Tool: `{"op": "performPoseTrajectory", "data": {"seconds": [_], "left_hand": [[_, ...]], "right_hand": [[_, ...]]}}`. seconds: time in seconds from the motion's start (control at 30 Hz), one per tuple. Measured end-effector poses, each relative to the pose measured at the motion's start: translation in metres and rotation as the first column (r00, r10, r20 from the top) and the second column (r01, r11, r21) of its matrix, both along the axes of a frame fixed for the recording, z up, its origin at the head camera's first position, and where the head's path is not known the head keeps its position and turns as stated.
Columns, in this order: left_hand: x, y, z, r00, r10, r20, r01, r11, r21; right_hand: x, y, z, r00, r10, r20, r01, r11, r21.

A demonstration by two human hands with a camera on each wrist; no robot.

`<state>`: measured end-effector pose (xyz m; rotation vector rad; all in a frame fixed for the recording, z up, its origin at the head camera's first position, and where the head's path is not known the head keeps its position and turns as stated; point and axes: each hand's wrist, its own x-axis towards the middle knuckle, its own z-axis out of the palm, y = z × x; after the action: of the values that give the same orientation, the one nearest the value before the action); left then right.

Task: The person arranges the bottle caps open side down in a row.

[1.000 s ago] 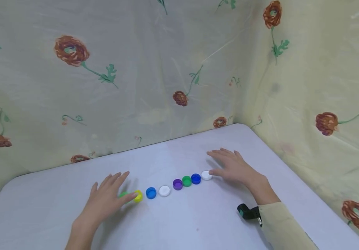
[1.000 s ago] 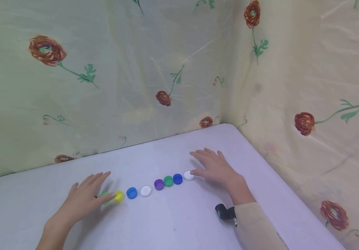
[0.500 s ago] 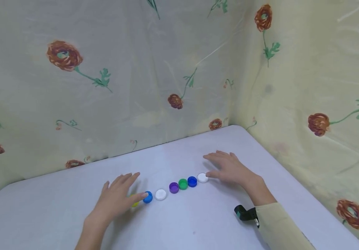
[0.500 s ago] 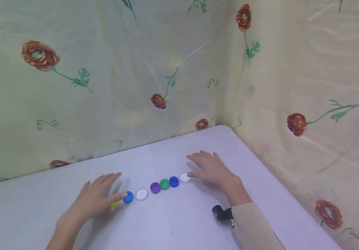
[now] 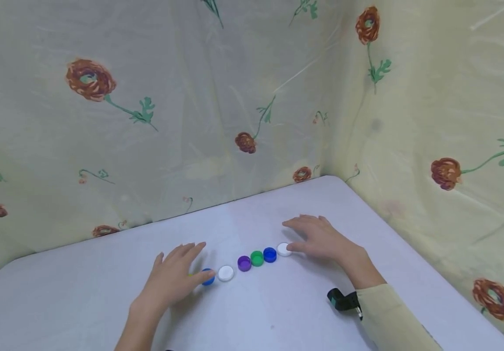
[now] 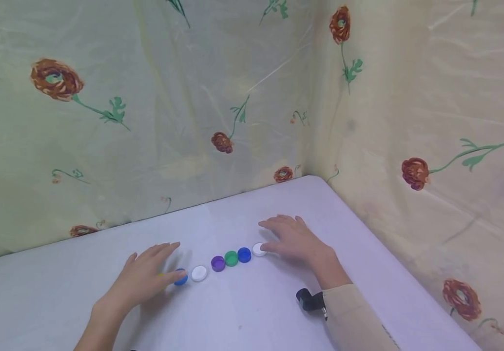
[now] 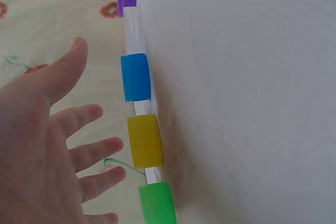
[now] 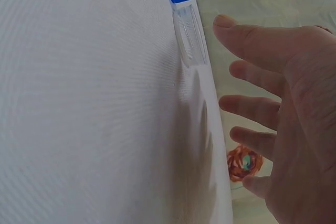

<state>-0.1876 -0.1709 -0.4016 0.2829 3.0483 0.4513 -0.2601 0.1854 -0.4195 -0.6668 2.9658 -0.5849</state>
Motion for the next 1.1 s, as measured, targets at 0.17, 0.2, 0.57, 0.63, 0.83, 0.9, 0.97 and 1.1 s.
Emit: {"op": "performPoseTrajectory", "data": {"seconds": [0.17, 0.2, 0.57, 0.63, 0.83, 0.9, 0.97, 1.1], "left_hand": [[-0.001, 0.006, -0.004, 1.0, -0.011, -0.003, 0.012, 1.0, 0.008], [-0.001, 0.007, -0.004, 1.0, -0.014, -0.004, 0.014, 1.0, 0.009], [-0.006, 0.025, -0.008, 1.0, -0.023, 0.021, 0.023, 0.999, 0.023], [-0.006, 0.027, -0.007, 0.999, -0.024, 0.026, 0.023, 1.0, 0.02], [-0.009, 0.036, -0.004, 1.0, -0.025, 0.016, 0.025, 1.0, -0.005], [-0.011, 0.039, -0.003, 1.0, -0.029, 0.013, 0.029, 1.0, -0.011], [-0.012, 0.041, -0.003, 0.999, -0.035, 0.013, 0.035, 0.999, -0.011], [-0.014, 0.046, -0.003, 0.999, -0.046, 0.01, 0.046, 0.999, -0.001]], "right_hand": [[0.0, 0.0, -0.003, 1.0, -0.003, 0.01, 0.003, 1.0, -0.004], [0.0, 0.0, -0.003, 1.0, -0.006, 0.012, 0.006, 1.0, -0.003], [-0.002, -0.001, -0.005, 1.0, 0.009, 0.017, -0.009, 1.0, 0.001], [-0.002, -0.002, -0.004, 1.0, 0.012, 0.017, -0.012, 1.0, 0.002], [-0.002, -0.002, -0.001, 1.0, 0.015, 0.02, -0.015, 1.0, -0.016], [-0.001, -0.002, 0.0, 1.0, 0.014, 0.021, -0.013, 1.0, -0.015], [-0.001, -0.001, 0.0, 1.0, 0.012, 0.021, -0.012, 1.0, -0.013], [0.0, 0.0, 0.0, 0.999, 0.011, 0.037, -0.01, 1.0, -0.02]]}}
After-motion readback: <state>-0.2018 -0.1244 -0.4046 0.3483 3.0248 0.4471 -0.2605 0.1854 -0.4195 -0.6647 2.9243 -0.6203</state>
